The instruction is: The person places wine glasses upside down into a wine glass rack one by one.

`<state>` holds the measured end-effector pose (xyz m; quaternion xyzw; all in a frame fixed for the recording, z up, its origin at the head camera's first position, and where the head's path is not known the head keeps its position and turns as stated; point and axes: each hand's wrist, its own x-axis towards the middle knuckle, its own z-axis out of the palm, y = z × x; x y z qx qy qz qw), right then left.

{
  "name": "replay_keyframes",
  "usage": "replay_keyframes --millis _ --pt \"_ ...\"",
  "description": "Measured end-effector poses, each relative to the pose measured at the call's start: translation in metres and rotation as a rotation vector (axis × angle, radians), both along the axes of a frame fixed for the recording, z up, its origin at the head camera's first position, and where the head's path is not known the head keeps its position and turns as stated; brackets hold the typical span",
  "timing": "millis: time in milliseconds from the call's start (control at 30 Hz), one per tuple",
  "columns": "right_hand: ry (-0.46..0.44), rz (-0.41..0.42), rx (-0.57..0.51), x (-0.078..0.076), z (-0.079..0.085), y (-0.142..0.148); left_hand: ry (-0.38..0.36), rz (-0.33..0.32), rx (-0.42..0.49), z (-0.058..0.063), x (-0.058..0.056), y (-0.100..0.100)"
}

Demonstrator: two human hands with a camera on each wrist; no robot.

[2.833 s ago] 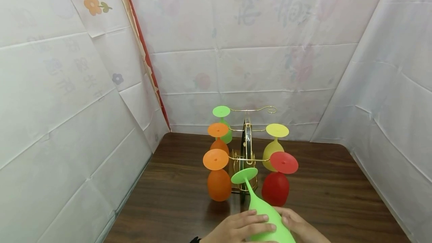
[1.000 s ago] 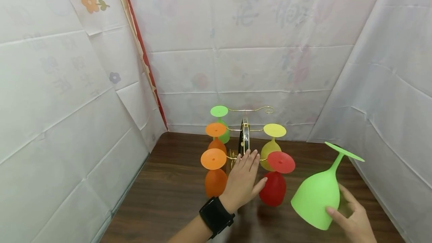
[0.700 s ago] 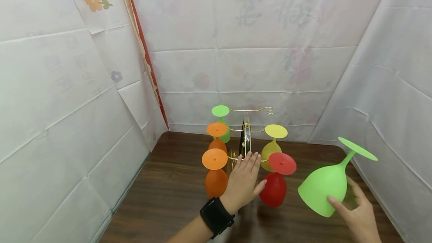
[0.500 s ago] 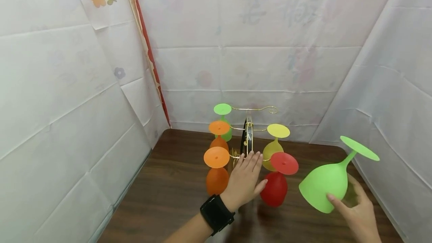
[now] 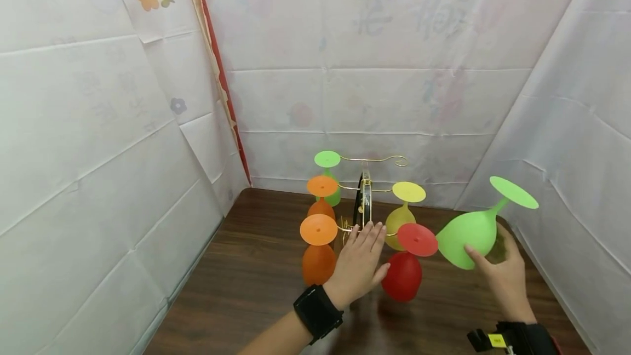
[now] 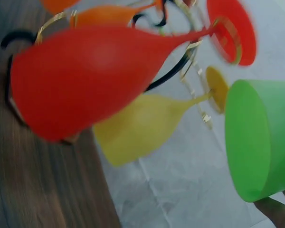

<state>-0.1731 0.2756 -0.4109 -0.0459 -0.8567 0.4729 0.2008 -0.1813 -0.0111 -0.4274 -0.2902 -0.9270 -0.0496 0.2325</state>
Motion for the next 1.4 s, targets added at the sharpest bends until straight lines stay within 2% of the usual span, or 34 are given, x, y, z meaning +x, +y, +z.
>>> replay_keyframes --millis 200,467,633,933,1100,1300,1400 --pt "0.092 0.044 -0.013 -0.029 -0.016 0.006 -0.003 -0.012 -0.005 -0.002 -0.002 0.0" --pt "0.042 -0.004 -0.117 -0.063 -0.04 -0.002 0.011 -0.014 -0.005 -0.002 -0.002 -0.001" --pt "0.053 -0.005 -0.122 -0.081 -0.046 -0.011 0.034 -0.008 -0.017 -0.003 -0.002 -0.001" --pt "0.107 0.073 -0.012 -0.112 -0.049 -0.019 0.084 -0.016 0.041 -0.006 -0.004 0.001" --pt "0.15 0.12 0.04 -0.126 -0.052 -0.02 0.068 -0.01 0.021 -0.004 -0.003 0.001" --pt "0.198 0.196 0.194 -0.141 -0.053 -0.017 0.056 0.001 -0.006 -0.002 -0.001 0.001" --pt "0.193 0.23 0.196 -0.149 -0.05 -0.016 0.057 0.013 -0.022 -0.001 0.0 0.002"
